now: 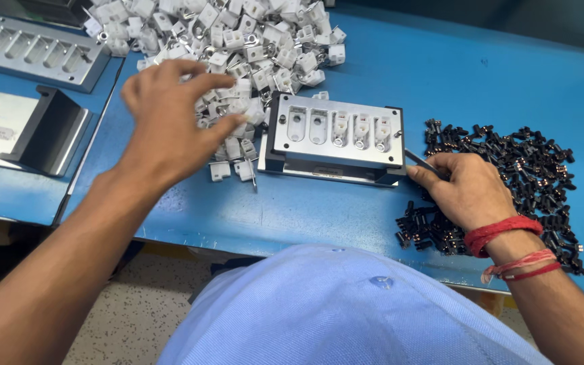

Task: The person repeatedly picks up white plastic electrical connectors and uses a small metal tool to insert or adjust internal components. The person places the connectors into a metal jig, manipulates them with the tool, and then removes them, continuing the cycle.

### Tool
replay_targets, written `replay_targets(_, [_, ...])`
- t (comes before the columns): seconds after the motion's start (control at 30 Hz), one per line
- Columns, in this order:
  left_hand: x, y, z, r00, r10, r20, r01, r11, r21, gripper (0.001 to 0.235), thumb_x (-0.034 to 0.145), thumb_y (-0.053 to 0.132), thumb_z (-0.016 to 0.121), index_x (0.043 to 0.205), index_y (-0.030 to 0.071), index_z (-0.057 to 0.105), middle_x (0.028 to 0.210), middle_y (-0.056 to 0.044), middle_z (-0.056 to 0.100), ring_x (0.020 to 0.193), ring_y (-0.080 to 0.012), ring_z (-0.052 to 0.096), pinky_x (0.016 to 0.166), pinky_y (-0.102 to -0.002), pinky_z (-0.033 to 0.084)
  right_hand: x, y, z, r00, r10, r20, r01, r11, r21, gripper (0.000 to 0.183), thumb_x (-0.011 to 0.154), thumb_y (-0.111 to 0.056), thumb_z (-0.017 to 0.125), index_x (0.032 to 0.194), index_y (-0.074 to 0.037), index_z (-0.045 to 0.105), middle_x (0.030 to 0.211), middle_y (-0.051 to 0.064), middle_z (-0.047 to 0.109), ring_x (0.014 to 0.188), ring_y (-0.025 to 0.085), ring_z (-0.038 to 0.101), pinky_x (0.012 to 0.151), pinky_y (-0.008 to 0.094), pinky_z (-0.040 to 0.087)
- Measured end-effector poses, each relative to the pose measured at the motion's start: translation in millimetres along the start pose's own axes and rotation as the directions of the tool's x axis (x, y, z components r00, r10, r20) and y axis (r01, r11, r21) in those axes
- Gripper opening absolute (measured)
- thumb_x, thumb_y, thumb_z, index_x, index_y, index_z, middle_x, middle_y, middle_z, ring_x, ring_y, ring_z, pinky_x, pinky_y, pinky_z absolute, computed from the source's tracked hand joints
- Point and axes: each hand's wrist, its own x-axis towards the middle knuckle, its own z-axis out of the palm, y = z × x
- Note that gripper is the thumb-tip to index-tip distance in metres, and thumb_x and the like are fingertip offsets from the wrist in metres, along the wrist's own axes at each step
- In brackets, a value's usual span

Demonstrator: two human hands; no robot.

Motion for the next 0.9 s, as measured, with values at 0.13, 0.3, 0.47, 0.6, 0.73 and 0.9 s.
replay_targets(0.13, [17, 13, 9, 0.974, 0.224, 0.02, -0.223, 0.95, 0.218, 0.045, 0.075, 0.038, 0.086, 0.115, 0.02, 0.077, 0.148, -0.024, 0.045, 0.144, -0.0431, 0.024, 0.113, -0.067, 0.001, -14, -11, -17, 0.992, -0.045, -0.117, 0.066, 0.98, 0.186, 0.039, 0.094, -0.047, 0.071, 0.112, -0.013, 0.08, 0.07, 0.007, 0.065, 0.062, 0.017, 0.056, 0.06, 0.037, 0.045])
replay_targets(0.3, [21, 14, -15, 0.934, 0.356, 0.021, -0.355, 0.927, 0.12, 0.03, 0.074, 0.032, 0.085, 0.099, 0.016, 0.081, 0.148, -0.017, 0.05, 0.146, -0.0363, 0.032, 0.117, -0.063, 0.01, -49, -51, -42, 0.972, -0.212, -0.104, 0.23, 0.758, 0.611, 0.032, 0.1, -0.035, 0.064, 0.108, -0.007, 0.08, 0.063, -0.005, 0.05, 0.054, 0.006, 0.038, 0.048, 0.023, 0.031])
replay_targets(0.47, [-14, 21, -29, 0.93, 0.048, 0.364, 0.333, 0.306, -0.892, 0.039, 0.093, 0.025, 0.067, 0.128, 0.008, 0.071, 0.127, -0.017, 0.071, 0.114, -0.0244, 0.069, 0.102, -0.04, 0.056, -79, -113, -41, 0.954, -0.291, -0.075, 0.222, 0.515, 0.828, 0.031, 0.103, -0.029, 0.059, 0.11, -0.004, 0.077, 0.058, -0.007, 0.047, 0.049, 0.005, 0.037, 0.044, 0.021, 0.028])
replay_targets(0.6, [-35, 41, -33, 0.854, 0.021, 0.519, 0.499, -0.312, -0.809, 0.044, 0.096, 0.017, 0.054, 0.135, 0.0, 0.063, 0.115, -0.017, 0.07, 0.104, -0.0227, 0.072, 0.094, -0.039, 0.056, -84, -152, -24, 0.908, -0.394, -0.143, 0.299, 0.369, 0.88, 0.027, 0.102, -0.024, 0.063, 0.112, -0.003, 0.076, 0.065, -0.008, 0.053, 0.053, 0.002, 0.039, 0.045, 0.019, 0.028])
replay_targets(0.73, [-34, 51, -39, 0.839, -0.073, 0.54, 0.493, -0.321, -0.809, 0.039, 0.099, 0.017, 0.053, 0.134, 0.004, 0.06, 0.114, -0.008, 0.068, 0.102, -0.0188, 0.067, 0.094, -0.04, 0.058, -81, -178, -10, 0.883, -0.426, -0.197, 0.392, 0.439, 0.808, 0.024, 0.099, -0.021, 0.069, 0.112, -0.004, 0.079, 0.066, -0.008, 0.054, 0.056, -0.001, 0.038, 0.046, 0.018, 0.027])
replay_targets(0.9, [-35, 51, -34, 0.853, -0.119, 0.509, 0.49, -0.157, -0.858, 0.041, 0.1, 0.016, 0.051, 0.139, 0.007, 0.059, 0.113, -0.007, 0.069, 0.108, -0.0167, 0.065, 0.096, -0.035, 0.057, -75, -178, 5, 0.845, -0.469, -0.257, 0.486, 0.472, 0.736, 0.022, 0.095, -0.019, 0.071, 0.11, -0.003, 0.076, 0.083, -0.01, 0.072, 0.07, -0.005, 0.057, 0.059, 0.015, 0.046])
